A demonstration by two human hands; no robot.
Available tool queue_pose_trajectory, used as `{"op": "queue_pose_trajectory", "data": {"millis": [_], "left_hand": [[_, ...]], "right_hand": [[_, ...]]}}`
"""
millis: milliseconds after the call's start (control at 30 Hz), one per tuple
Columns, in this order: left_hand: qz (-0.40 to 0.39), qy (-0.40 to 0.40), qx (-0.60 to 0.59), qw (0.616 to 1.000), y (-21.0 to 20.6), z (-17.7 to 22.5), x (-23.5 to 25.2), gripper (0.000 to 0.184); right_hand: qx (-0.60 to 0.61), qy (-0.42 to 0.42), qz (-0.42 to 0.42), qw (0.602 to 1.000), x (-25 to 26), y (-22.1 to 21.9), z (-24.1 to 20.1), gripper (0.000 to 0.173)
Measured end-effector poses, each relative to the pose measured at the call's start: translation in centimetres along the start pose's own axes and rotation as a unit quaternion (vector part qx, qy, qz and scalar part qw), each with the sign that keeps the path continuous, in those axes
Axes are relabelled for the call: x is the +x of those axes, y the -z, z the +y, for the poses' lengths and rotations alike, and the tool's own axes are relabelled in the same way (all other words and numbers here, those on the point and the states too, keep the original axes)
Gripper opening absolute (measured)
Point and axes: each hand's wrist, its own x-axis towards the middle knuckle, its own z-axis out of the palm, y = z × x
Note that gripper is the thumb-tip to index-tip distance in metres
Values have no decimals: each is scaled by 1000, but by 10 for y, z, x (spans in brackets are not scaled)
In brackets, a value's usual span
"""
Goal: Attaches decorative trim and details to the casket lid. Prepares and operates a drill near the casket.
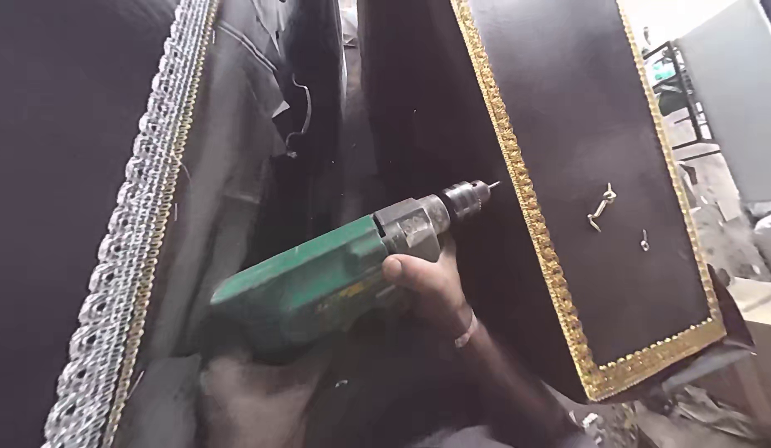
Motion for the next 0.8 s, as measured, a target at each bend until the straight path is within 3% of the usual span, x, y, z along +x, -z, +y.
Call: {"op": "queue_pose_trajectory", "data": {"millis": [100,200,433,567,633,700,800], "left_hand": [[-26,57,-1,998,2,16,5,93],[-24,48,-25,998,4,17,4,89],[-22,55,-79,995,1,15,10,100],[-17,15,-59,998,-1,3,8,95],[-26,50,-18,998,1,12,10,96],[-28,55,-3,998,2,8,12,93],[-5,3,-31,1000,3,-36,2,91]], "right_hand": [[11,-11,-4,1000,4,1,-1,71],[6,-9,-7,1000,3,0,-1,67],[-30,-1,-2,1000,2,-2,-9,72],[-14,11,1,1000,6,0,-6,72],[-40,11,5,999,7,1,-7,76],[-60,21,-6,998,10,1,-10,66],[-32,3,-22,999,7,-2,-15,51]]}}
